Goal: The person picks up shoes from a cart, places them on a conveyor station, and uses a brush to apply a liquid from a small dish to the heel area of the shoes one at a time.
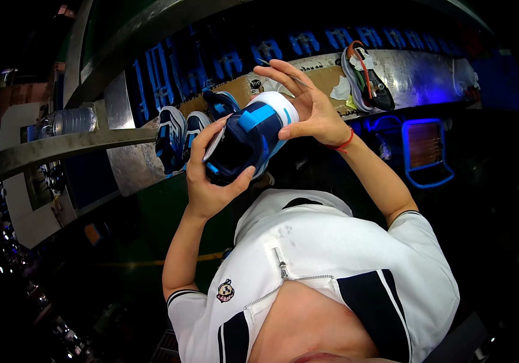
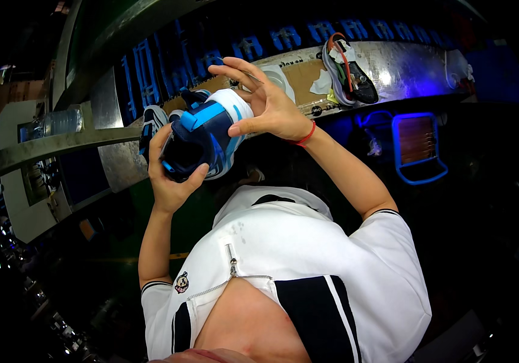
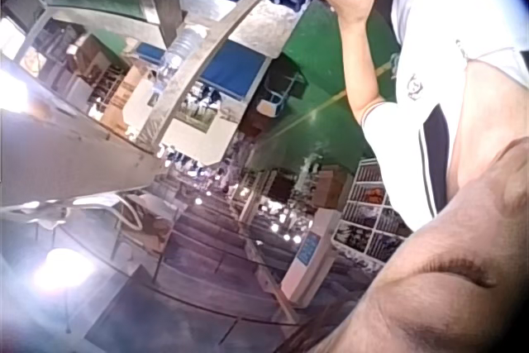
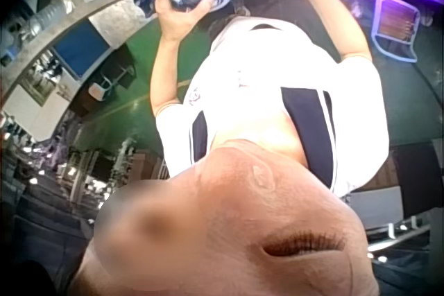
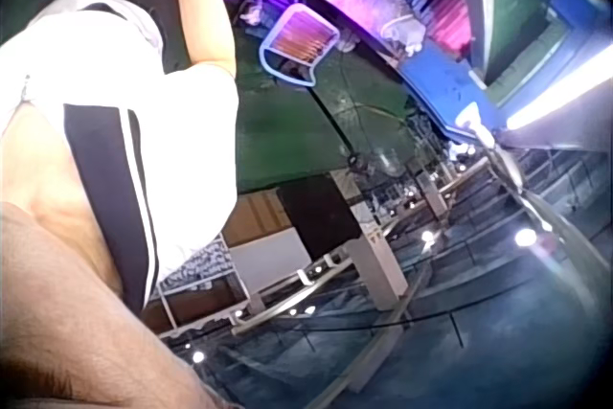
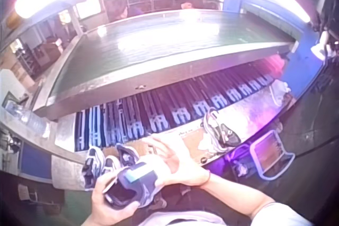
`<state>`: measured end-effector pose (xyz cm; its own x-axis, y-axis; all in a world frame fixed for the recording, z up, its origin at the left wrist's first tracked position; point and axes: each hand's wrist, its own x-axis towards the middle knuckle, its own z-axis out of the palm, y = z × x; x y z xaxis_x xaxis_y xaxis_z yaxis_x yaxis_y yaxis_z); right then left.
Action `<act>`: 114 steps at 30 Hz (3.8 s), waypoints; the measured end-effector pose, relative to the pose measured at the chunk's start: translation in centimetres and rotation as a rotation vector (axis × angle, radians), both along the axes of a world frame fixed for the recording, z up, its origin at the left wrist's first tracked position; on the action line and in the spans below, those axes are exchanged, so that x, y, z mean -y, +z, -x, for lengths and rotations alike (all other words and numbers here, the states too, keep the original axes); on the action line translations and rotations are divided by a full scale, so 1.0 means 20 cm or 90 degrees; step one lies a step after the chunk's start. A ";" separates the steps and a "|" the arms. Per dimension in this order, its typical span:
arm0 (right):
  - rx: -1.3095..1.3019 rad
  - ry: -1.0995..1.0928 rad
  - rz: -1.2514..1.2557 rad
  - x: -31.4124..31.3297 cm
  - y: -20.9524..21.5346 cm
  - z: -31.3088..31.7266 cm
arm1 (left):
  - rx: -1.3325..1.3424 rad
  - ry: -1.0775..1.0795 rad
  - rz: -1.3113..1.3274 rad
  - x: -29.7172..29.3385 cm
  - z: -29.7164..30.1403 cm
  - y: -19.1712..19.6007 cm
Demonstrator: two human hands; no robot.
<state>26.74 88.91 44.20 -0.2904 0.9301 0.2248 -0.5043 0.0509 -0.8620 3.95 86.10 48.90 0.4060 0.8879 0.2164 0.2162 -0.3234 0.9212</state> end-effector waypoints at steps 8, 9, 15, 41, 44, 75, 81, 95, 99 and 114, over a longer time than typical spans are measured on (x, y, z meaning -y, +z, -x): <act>0.032 -0.009 -0.069 -0.04 0.04 -0.03 | 0.023 -0.020 0.009 -0.08 -0.01 0.13; 0.036 -0.013 -0.064 -0.04 0.05 -0.03 | 0.006 -0.005 0.042 -0.09 -0.02 0.16; 0.025 0.004 -0.081 -0.04 0.05 -0.02 | -0.098 0.033 0.030 -0.14 -0.02 0.20; 0.119 -0.086 -0.154 -0.11 0.12 -0.08 | 0.040 0.042 -0.128 -0.23 -0.03 0.17; 0.148 -0.112 -0.172 -0.13 0.11 -0.08 | 0.032 0.100 -0.199 -0.24 -0.03 0.16; 0.064 -0.016 -0.129 -0.01 0.06 -0.02 | -0.156 -0.262 0.209 -0.38 -0.09 0.07; 0.105 -0.113 0.032 -0.04 -0.08 -0.08 | -0.074 -0.165 0.412 -0.32 -0.11 0.07; 0.645 -0.304 0.094 -0.13 -0.68 -0.31 | -0.127 -0.021 0.465 -0.28 -0.07 -0.14; 0.699 -0.307 0.032 -0.16 -0.76 -0.31 | -0.120 0.003 0.510 -0.28 -0.09 -0.16; 0.841 -0.269 0.011 -0.21 -0.87 -0.23 | -0.254 -0.014 0.437 -0.30 -0.05 -0.26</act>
<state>31.43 93.12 26.81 0.0251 0.9997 -0.0060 0.7284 -0.0224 -0.6847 4.95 92.10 43.72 0.3560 0.7610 -0.5424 0.5721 0.2814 0.7704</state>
